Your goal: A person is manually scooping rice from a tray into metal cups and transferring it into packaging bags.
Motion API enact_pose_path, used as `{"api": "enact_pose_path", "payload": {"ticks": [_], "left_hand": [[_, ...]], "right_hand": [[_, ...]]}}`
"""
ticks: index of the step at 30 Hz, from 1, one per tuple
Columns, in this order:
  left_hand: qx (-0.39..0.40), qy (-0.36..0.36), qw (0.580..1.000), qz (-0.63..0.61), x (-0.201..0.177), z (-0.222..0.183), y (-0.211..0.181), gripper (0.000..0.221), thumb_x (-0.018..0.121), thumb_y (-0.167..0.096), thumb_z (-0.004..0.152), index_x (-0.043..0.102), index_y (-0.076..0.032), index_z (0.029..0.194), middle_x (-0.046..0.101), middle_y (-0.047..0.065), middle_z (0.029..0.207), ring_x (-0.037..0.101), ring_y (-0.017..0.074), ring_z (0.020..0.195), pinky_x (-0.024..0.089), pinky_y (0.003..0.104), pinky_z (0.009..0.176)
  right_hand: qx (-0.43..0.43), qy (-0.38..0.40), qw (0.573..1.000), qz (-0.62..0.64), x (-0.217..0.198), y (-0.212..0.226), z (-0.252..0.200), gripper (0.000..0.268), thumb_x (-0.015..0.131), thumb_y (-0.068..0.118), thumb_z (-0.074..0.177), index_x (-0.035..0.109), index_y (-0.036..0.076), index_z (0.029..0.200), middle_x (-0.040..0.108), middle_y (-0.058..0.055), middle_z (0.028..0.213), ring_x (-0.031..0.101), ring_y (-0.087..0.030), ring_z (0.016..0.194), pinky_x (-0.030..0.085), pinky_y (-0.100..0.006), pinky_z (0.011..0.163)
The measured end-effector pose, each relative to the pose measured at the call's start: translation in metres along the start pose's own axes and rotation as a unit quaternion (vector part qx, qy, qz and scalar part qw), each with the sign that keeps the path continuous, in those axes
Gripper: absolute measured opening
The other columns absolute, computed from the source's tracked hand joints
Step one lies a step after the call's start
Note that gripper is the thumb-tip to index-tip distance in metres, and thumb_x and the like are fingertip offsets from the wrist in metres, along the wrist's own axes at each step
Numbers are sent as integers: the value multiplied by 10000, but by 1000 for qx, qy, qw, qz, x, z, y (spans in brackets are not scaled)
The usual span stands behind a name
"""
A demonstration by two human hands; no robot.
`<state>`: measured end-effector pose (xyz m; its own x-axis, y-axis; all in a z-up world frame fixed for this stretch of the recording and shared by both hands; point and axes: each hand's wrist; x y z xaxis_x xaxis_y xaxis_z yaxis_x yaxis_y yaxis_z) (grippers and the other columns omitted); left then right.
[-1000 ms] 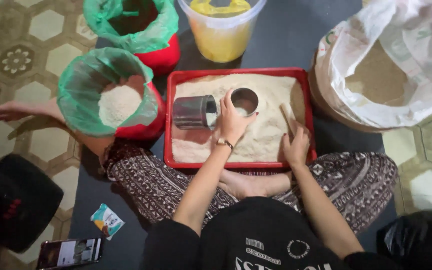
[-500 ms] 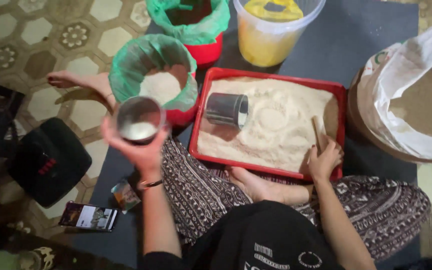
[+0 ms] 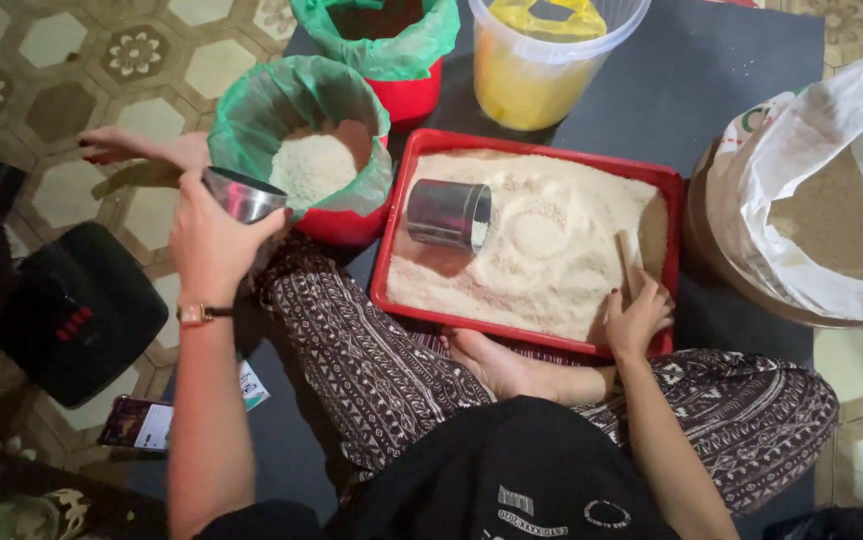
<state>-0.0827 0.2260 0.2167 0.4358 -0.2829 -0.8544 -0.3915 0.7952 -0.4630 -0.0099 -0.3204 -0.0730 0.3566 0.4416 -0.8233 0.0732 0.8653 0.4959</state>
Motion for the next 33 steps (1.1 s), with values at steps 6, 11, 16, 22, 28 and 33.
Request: {"api": "enact_pose_path", "payload": {"ticks": [6,11,16,22,28,33], "left_hand": [[99,146,960,220,22,58,8,1163,854,-715,510,426,1,1321,635,290,1215,637,495,1112,491,638,868],[311,-70,863,391,68,95,38,550,783,-358,673,658,-97,1141,688,152,909,670,375,848,463,551,723],[246,-51,801,544,73,123,28,217,527,-308,1020,671,-167,1100,747,127,1049,675,314,994,319,565,1034],[320,-115,783,521,54,87,-46,824,755,-540,575,583,-200,1305,718,70,1163,642,249,1079,423,402,977],[340,-99,836,419,78,0,-164,1051,664,-863,627,542,-131,1371,694,52,1028,683,236,802,519,367,758],[233,261,937,-5,126,-79,-254,858,884,-422,640,475,-57,1300,661,185,983,659,401,792,536,516,683]], "right_hand": [[8,10,1000,4,-1,-1,-2,577,745,275,884,525,149,1403,526,-254,1199,507,-569,1087,332,-654,930],[27,11,1000,3,-3,4,-3,546,746,249,879,534,102,1359,545,-276,1168,536,-581,1038,349,-670,900],[19,10,1000,-12,2,1,-2,535,681,197,867,543,14,1351,579,-294,1158,529,-479,1054,354,-625,966],[25,-51,998,-19,-5,9,-2,530,671,192,796,565,72,1302,589,-200,1249,499,-429,1110,358,-588,958],[-2,-82,994,75,-35,37,-7,582,647,135,780,555,80,1352,491,-186,1334,448,-376,1212,303,-468,1053],[-75,-14,984,161,-56,54,-17,556,720,218,880,504,64,1368,478,-177,1428,473,-349,1308,389,-458,1105]]}}
Point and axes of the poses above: each hand's wrist, its own z-axis towards the middle knuckle, its own x-axis out of the palm, y = z × x
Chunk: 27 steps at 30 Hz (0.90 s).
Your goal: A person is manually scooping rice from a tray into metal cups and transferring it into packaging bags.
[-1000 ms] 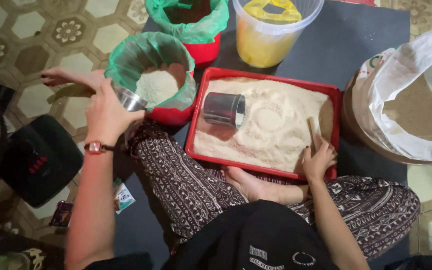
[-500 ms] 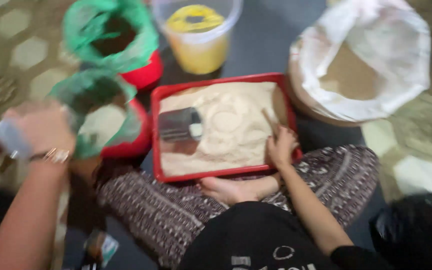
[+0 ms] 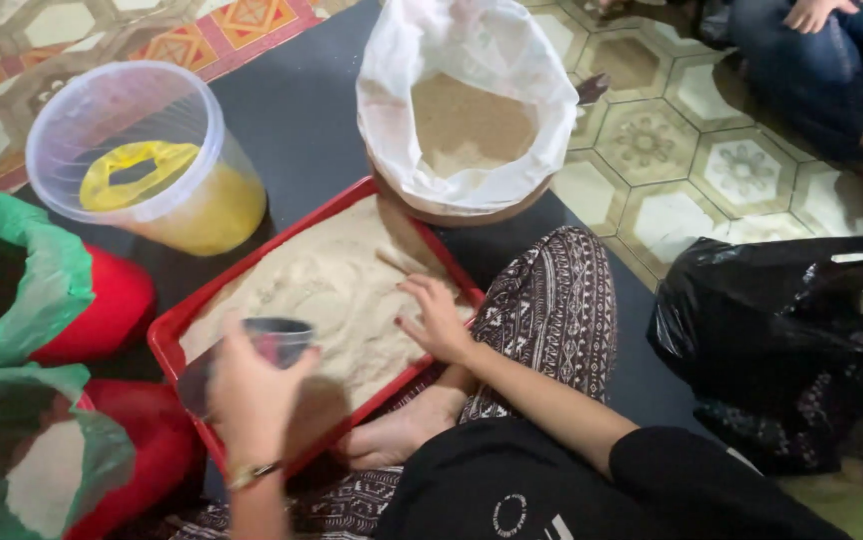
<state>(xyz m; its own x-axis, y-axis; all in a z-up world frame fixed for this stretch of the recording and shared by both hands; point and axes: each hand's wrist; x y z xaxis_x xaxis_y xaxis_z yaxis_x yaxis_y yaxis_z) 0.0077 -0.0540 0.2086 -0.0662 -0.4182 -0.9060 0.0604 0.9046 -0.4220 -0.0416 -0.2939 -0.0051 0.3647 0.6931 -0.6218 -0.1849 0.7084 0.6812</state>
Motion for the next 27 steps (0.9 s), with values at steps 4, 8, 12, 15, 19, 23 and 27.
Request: {"api": "enact_pose_path", "payload": {"ticks": [4,8,12,15,19,23,27], "left_hand": [[151,-51,986,-56,112,-1,6,1012,926,-282,607,452,-2,1456,706,59,953,658,231,892,527,361,805],[191,-22,975,-109,156,-12,3,994,852,-222,578,430,-62,1464,587,146,1373,581,336,1203,448,428,1020],[175,-103,976,-81,187,-14,16,969,813,-288,518,510,-214,1435,612,10,1327,621,230,1182,508,405,979],[201,-58,972,-108,185,-10,36,1064,883,-272,484,484,-167,1465,599,98,1367,590,319,1236,451,483,1080],[186,5,982,-35,139,0,58,1069,944,-370,480,545,-214,1459,602,132,1379,470,364,1385,347,523,1165],[222,-283,932,-40,97,6,99,904,933,-477,565,601,-113,1323,456,245,1390,445,468,1294,338,607,1070],[22,-341,939,-32,108,-8,176,942,982,-389,703,502,0,1413,288,370,1448,318,585,1319,272,732,1050]], "right_hand": [[-27,67,995,71,-9,18,-10,652,670,219,882,415,106,1472,405,-192,1519,455,-378,1373,410,-495,1135],[-64,110,988,92,-12,20,-10,555,690,281,909,511,99,1402,426,-201,1521,483,-389,1334,438,-461,1094],[-128,112,985,37,1,6,-10,328,625,463,994,679,204,1187,572,-107,1362,621,-331,1106,506,-454,913],[-159,121,979,39,10,6,-16,202,626,340,1017,683,162,1094,627,-120,1237,647,-343,1082,513,-446,922],[-164,128,975,78,6,22,-16,198,560,281,1067,638,110,1007,631,-126,1036,644,-379,962,533,-477,849],[-176,97,972,123,-13,47,-5,190,564,257,1074,622,101,982,594,-112,936,620,-368,941,530,-458,851],[-186,72,969,148,-26,63,5,194,532,222,1083,629,67,1017,583,-158,935,596,-416,940,521,-507,848]]}}
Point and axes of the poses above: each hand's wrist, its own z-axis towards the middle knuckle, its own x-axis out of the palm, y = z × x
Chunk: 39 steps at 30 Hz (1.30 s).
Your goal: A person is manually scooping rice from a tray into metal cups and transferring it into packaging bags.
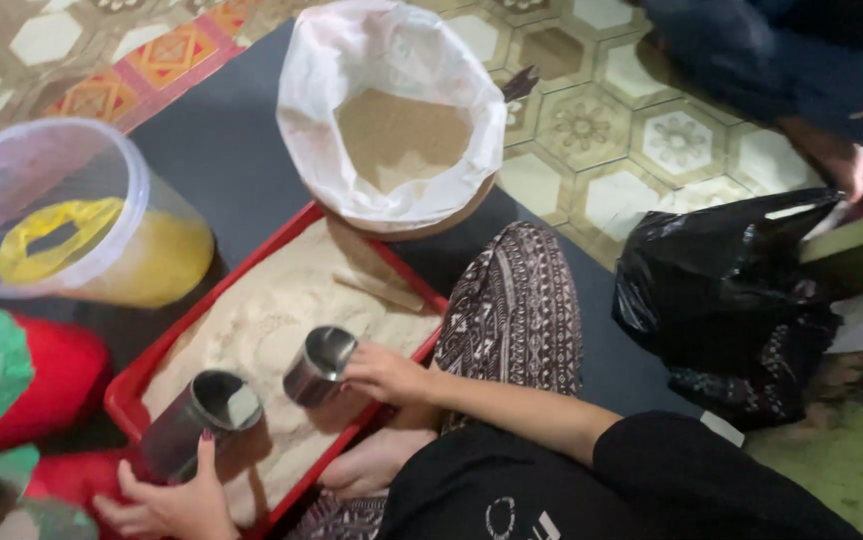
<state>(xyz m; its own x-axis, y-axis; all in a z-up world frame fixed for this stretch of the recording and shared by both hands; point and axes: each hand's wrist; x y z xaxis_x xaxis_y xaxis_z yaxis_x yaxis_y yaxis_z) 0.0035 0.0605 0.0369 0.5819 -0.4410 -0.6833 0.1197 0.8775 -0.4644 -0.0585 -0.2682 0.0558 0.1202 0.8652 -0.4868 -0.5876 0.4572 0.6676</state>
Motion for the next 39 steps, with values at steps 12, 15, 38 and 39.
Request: {"api": "enact_pose_path", "payload": {"ticks": [12,15,38,39], "left_hand": [[-103,60,985,-122,37,-29,10,1180,1016,-314,552,386,-23,1506,388,396,1388,371,578,1335,249,658,1125],[-233,100,960,-118,22,-17,-20,1250,1022,-356,553,318,-146,1564,274,306,1517,315,534,1421,256,662,1163],[-219,91,957,-166,54,4,-110,1169,964,-321,529,379,-258,1539,355,245,1478,388,491,1355,344,618,1100],[-259,85,940,-207,59,2,-105,1170,984,-341,530,385,-288,1533,329,223,1506,356,466,1410,311,594,1152]], "right_hand": [[92,7,993,-79,33,-77,-44,132,552,178,1034,654,93,1042,573,-166,933,541,-404,913,456,-525,886],[146,-26,981,-126,31,-62,-27,103,625,195,1015,695,122,1033,579,-126,906,560,-364,934,461,-475,911],[363,-70,928,52,66,-72,43,251,522,344,1096,604,154,953,601,-64,782,581,-212,797,500,-408,773],[360,-77,925,96,68,-70,45,237,519,319,1098,601,150,953,588,-25,807,550,-168,832,499,-382,800]]}}
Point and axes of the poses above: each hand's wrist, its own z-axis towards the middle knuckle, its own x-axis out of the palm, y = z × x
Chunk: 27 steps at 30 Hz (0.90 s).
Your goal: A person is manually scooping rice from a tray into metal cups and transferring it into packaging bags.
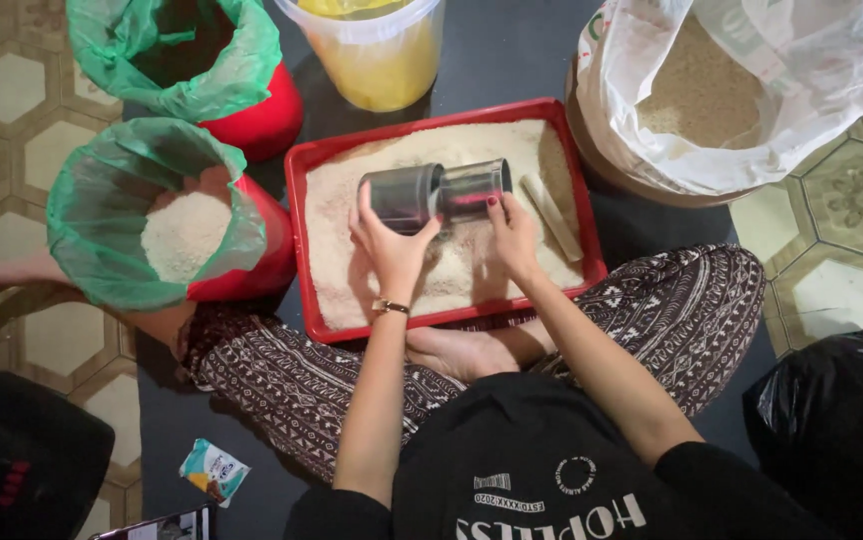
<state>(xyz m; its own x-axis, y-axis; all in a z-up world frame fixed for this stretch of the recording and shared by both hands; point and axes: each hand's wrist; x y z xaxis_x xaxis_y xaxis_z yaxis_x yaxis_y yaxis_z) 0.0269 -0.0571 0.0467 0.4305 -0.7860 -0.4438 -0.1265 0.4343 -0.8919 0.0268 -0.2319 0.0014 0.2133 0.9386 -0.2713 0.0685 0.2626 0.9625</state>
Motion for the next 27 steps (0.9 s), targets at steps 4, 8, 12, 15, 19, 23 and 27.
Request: {"api": "enact_pose_path", "payload": {"ticks": [4,8,12,15,19,23,27], "left_hand": [[-74,-17,995,-67,-18,8,26,1196,1008,-349,543,357,-325,1546,316,190,1532,369,411,1448,293,524,1202],[-169,-36,972,-160,-28,13,72,1163,999,-411,648,302,-305,1574,281,210,1594,309,367,1503,235,497,1242],[-274,-49,941,-194,-57,1,59,965,901,-397,765,358,-293,1555,113,262,1623,237,441,1513,378,519,1207],[-289,-72,911,-285,-55,-2,63,904,880,-299,814,372,-197,1555,166,236,1605,316,457,1468,510,472,1083],[-284,-66,907,-304,-52,1,63,938,860,-286,841,298,-171,1583,170,248,1605,311,467,1461,450,498,1143],[-268,-52,904,-330,-39,0,89,946,834,-258,874,234,-164,1599,166,250,1620,266,487,1479,351,555,1193],[-257,-51,905,-336,-41,0,89,934,816,-232,885,220,-171,1602,181,219,1627,266,459,1488,323,553,1207]], "right_hand": [[-36,21,999,17,2,13,1,262,534,320,1106,626,112,975,627,-67,811,555,-155,846,513,-385,820],[-101,16,993,-62,-1,38,1,225,568,315,1097,637,129,992,642,-90,826,618,-243,865,523,-419,823],[-259,8,932,-253,8,20,12,111,631,238,1050,653,177,960,627,-24,829,617,-273,866,502,-380,808],[-324,41,875,-356,13,36,6,81,666,265,963,626,196,954,565,-4,794,571,-237,887,474,-360,834],[-374,44,828,-416,33,13,12,70,634,269,973,594,223,938,552,15,798,554,-204,888,445,-331,818],[-405,38,800,-441,36,10,17,94,640,286,947,571,235,910,537,15,791,547,-206,872,435,-339,802],[-403,52,796,-448,33,2,15,115,616,310,964,554,245,892,558,25,782,556,-200,859,407,-344,781]]}}
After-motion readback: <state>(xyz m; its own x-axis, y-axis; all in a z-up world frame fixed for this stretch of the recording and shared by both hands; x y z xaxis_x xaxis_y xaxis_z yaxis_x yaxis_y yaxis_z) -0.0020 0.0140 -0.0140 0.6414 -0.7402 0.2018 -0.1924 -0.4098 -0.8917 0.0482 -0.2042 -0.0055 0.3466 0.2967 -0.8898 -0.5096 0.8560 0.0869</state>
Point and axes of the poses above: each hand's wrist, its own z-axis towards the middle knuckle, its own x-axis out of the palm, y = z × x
